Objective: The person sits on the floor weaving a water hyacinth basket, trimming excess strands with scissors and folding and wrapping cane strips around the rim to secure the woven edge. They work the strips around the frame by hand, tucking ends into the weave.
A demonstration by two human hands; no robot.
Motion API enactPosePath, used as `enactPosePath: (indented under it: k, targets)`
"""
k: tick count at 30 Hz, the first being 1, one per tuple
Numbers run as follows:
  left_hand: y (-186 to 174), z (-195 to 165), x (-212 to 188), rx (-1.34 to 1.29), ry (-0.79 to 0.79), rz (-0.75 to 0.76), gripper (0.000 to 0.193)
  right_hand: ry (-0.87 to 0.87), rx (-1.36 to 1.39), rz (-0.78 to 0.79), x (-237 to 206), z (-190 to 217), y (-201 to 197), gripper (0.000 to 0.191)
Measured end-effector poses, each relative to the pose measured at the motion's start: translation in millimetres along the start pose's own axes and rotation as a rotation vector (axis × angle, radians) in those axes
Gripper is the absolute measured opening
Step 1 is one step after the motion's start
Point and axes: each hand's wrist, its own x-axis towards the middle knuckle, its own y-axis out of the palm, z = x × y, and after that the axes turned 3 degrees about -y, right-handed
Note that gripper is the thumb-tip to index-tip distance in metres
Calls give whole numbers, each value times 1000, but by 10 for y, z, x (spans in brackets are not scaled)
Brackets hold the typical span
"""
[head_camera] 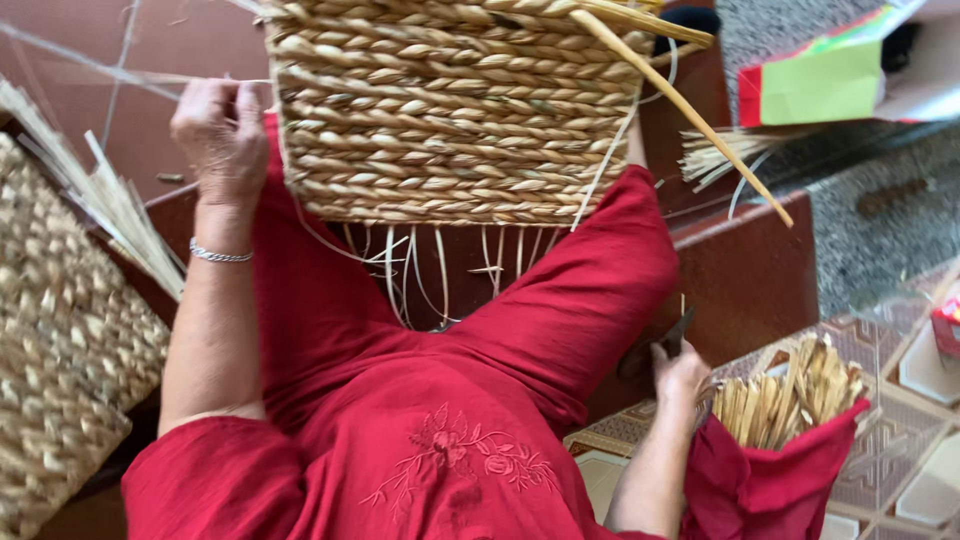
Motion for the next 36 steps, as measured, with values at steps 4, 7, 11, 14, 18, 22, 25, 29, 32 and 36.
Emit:
enactPosePath:
  k: [4,7,11,14,18,22,25,29,32,36]
  targets:
    - [45,-102,217,-192,83,-1,15,-196,234,-176,213,380,-555,32]
    - [192,-161,425,-412,-142,113,19,-598,490,-448,370,922,-828,19]
    - [314,-223,610,-352,-379,290,23,-966,684,-370,809,1863,-873,29]
    - [301,-224,649,-193,-187,295,26,-781,915,28,1218,2345,-879,34]
    - [216,-246,598,-308,-404,369,31,-509,1088,329,1358,2581,-832,23]
    - [119,-211,505,-467,-539,334,31,-511,1160,321,1195,2538,-738,27]
    - [20,-181,397,-485,-541,263,35,-657,1258,196,873,2387,-626,29]
    - [-84,-244,289,-349,-475,210,37,-655,1210,50,472,2147,-481,35]
    - [-96,-342,214,-435,-443,187,36,-609,1202,-24,273,1951,-379,34]
    - [-57,-417,128,-462,-381,158,36,-580,1233,-60,174,1838,-244,35]
